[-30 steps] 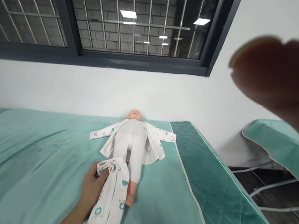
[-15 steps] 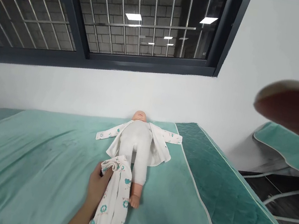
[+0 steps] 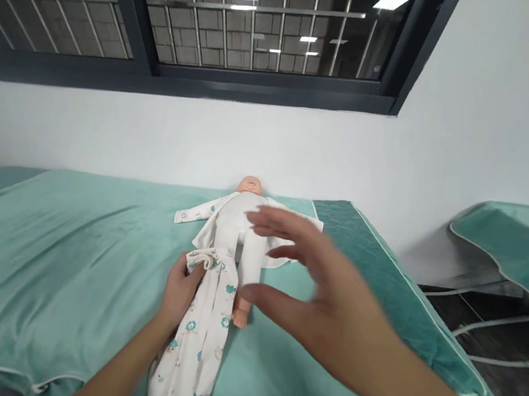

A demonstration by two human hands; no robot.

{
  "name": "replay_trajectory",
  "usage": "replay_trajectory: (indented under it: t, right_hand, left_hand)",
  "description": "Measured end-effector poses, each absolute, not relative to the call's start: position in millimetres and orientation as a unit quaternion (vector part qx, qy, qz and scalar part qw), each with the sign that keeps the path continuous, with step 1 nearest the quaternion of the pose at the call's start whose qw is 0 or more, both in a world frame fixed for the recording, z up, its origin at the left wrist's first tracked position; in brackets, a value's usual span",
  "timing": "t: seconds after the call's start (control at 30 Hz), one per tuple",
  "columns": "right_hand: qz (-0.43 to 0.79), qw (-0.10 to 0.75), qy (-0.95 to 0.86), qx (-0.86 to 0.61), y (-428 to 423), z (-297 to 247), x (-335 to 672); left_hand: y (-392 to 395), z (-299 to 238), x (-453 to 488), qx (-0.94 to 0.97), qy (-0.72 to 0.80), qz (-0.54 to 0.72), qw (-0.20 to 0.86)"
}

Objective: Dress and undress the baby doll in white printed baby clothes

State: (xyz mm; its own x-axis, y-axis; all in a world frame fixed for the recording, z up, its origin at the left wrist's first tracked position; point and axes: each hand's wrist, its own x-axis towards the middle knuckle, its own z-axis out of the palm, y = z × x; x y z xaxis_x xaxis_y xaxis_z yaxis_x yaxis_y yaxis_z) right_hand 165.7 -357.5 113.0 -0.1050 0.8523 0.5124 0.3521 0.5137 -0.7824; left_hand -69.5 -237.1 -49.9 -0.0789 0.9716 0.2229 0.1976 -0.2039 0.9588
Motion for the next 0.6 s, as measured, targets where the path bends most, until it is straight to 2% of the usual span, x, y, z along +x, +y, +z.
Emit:
replay_trajectory:
  t: [0.1, 0.2, 0.33, 0.47, 0.6]
  right_hand:
    - [0.286, 0.449, -0.718, -0.449, -321.5, 82.1, 150.1]
    - [0.316, 0.441, -0.698, -0.467, -283.9, 65.6, 137.9]
    - [0.284, 0.457, -0.713, -0.45, -261.0, 80.9, 130.4]
    - [0.231, 0.48, -0.717, -0.45, -261.5, 103.8, 123.7]
    - [0.284, 0.52, -0.685, -0.424, -264.2, 112.3, 116.5]
  left_hand:
    - [-243.1, -15.8, -60.3, 0.588, 0.479, 0.522, 0.39]
    - [-243.0, 23.8, -53.3, 0.591, 0.4, 0.529, 0.459]
    - [-236.1, 66.4, -55.3, 0.592, 0.302, 0.53, 0.527]
    - [-240.3, 88.5, -59.3, 0.66, 0.289, 0.53, 0.446]
    - [-249.0, 92.5, -55.4, 0.725, 0.324, 0.49, 0.36]
